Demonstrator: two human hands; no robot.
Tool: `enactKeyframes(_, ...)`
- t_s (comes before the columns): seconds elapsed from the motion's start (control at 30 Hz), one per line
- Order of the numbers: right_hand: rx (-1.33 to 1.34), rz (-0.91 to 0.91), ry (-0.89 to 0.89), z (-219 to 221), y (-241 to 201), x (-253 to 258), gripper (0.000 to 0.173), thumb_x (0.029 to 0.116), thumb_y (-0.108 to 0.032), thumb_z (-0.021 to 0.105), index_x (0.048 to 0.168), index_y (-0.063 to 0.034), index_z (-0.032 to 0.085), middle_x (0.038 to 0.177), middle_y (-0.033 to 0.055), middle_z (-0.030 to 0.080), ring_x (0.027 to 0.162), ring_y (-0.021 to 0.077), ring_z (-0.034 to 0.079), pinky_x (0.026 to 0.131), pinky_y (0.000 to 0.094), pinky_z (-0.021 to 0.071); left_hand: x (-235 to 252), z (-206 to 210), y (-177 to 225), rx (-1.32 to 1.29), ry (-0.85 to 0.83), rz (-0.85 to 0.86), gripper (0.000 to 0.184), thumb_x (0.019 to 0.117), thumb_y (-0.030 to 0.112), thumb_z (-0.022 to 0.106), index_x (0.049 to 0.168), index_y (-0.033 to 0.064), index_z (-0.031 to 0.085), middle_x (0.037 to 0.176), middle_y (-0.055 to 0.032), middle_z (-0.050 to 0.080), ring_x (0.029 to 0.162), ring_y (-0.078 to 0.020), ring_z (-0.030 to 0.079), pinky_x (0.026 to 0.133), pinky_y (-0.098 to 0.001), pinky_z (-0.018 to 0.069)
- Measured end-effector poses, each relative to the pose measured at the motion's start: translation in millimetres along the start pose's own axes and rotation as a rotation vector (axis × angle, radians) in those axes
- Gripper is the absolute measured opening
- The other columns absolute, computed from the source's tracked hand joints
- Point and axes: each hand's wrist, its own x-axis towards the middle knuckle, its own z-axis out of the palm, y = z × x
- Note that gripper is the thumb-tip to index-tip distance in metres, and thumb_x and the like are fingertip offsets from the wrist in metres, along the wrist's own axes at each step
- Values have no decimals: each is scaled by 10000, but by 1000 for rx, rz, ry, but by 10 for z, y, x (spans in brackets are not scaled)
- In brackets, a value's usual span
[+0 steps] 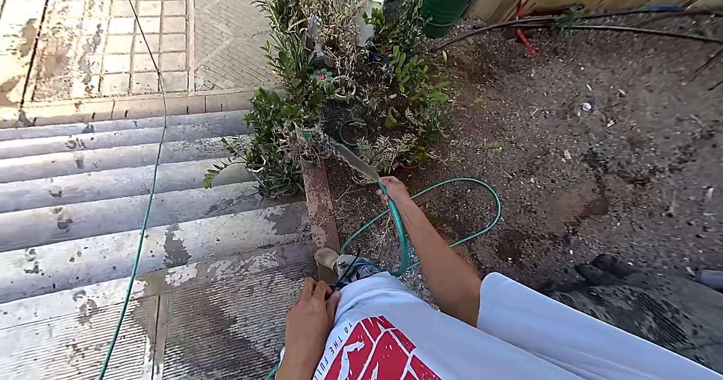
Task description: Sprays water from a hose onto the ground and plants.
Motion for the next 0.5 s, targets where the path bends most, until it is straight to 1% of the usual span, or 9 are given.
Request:
enactKeyframes(0.1,-47,54,-2,89,62,-61,297,1115,-264,465,1348,-90,524,736,44,541,446,84,441,418,221,397,-122,-306,20,51,-314,-74,428,1071,440,503,1276,97,657,1277,-164,659,1076,-352,695,895,-534,557)
enactKeyframes(0.17,-75,76,-9,138,74,-116,285,1113,-241,467,1343,-79,517,739,42,533,450,82,440,428,220,402,-49,-415,-77,-50,-405,-39,364,1066,362,541,1264,84,665,1143,-182,713,1074,-361,693,932,-560,531)
enactKeyframes(0.23,-91,82,-15,164,93,-118,286,1112,-239,471,1337,-70,521,747,43,534,456,81,445,432,217,404,153,-385,-246,-244,-186,57,260,1032,249,594,1204,80,691,1004,-138,732,948,-296,713,873,-521,559)
enactKeyframes(0.27,-97,86,-21,174,118,-103,289,1112,-246,471,1340,-74,520,752,43,540,462,81,449,434,218,403,286,-375,-302,-297,-59,93,245,1021,202,599,1222,83,672,1015,-117,723,930,-262,707,855,-484,568)
enactKeyframes(0.33,-95,75,-34,200,183,-61,297,1111,-257,474,1347,-83,522,757,46,552,463,85,455,432,225,406,450,-496,-263,-286,96,196,325,1004,108,572,1323,70,616,1205,-142,652,1029,-265,668,900,-442,562)
enactKeyframes(0.37,-82,49,-40,209,208,-40,297,1109,-260,476,1347,-88,519,757,46,560,457,83,459,423,223,411,436,-617,-153,-290,219,320,314,987,75,551,1290,57,635,1217,-145,644,1042,-251,660,903,-411,565)
enactKeyframes(0.4,-70,13,-44,212,206,-48,311,1108,-273,480,1360,-93,515,770,49,569,463,85,459,427,229,413,358,-765,3,-346,372,476,256,974,67,530,1192,61,664,1154,-116,650,997,-194,656,865,-343,570)
enactKeyframes(0.47,-79,-65,-43,175,188,-98,358,1104,-304,490,1400,-103,509,787,55,606,471,87,474,432,237,422,21,-1106,356,-745,558,819,111,1019,128,516,1015,135,626,1048,-5,608,964,-86,627,859,-251,560)
enactKeyframes(0.5,-97,-92,-35,131,140,-121,368,1105,-310,487,1410,-105,506,789,52,606,474,86,479,434,236,427,-196,-1306,548,-1025,572,990,114,1041,196,540,972,210,629,1036,65,636,967,-65,642,878,-265,565)
